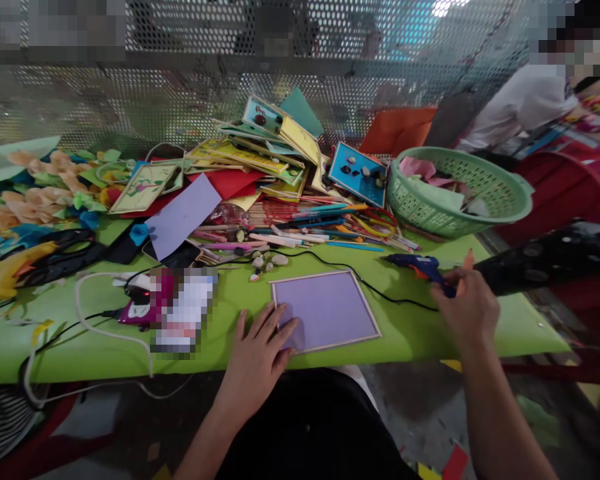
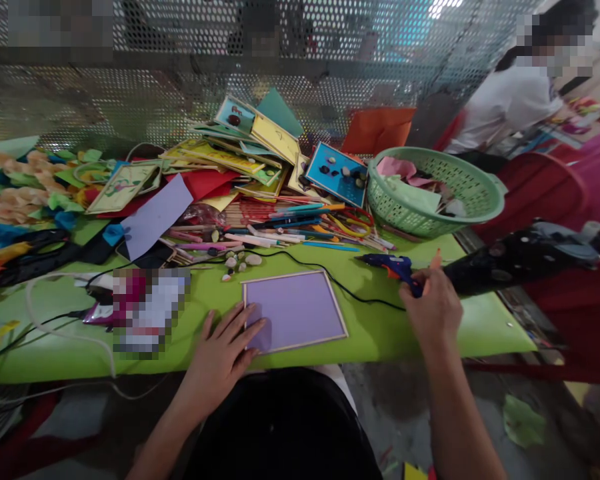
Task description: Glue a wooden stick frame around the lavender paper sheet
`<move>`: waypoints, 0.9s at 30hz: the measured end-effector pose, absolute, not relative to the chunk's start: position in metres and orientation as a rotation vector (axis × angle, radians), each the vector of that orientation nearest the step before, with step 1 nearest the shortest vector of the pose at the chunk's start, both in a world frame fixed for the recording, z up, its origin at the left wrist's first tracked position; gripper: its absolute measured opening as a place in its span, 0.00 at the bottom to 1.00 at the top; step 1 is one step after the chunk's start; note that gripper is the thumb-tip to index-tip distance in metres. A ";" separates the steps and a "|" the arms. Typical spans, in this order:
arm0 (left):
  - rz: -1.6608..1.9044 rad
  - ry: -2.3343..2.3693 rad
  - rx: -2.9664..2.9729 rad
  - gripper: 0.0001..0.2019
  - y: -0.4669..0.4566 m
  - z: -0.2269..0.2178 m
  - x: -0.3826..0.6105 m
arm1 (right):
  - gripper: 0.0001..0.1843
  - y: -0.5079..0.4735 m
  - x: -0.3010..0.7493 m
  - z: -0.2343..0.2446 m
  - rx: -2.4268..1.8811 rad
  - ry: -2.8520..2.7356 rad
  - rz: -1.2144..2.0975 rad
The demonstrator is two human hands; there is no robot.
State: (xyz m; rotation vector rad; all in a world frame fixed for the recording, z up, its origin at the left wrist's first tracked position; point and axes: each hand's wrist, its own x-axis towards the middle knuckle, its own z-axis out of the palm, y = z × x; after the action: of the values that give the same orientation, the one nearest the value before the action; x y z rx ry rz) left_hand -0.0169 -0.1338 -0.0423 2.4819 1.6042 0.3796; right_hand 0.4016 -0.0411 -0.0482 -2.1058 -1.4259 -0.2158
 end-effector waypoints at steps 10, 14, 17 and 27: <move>0.399 1.571 2.489 0.24 -0.137 -0.038 -0.016 | 0.13 -0.050 0.401 -0.045 -2.172 -1.508 -0.140; 0.386 1.567 2.476 0.24 -0.137 -0.035 -0.011 | 0.22 -0.055 0.403 -0.043 -2.128 -1.579 -0.228; 0.365 1.556 2.442 0.24 -0.137 -0.034 -0.004 | 0.33 -0.061 0.397 -0.033 -1.979 -1.582 -0.292; 0.343 1.531 2.406 0.25 -0.137 -0.032 -0.005 | 0.10 -0.078 0.316 0.003 -1.330 -1.217 0.400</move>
State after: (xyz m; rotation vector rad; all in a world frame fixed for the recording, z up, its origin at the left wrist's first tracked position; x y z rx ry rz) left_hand -0.0048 -0.1367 -0.0318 2.4060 1.5315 0.3431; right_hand 0.3163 -0.0784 0.0025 -1.3304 -1.2172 0.3996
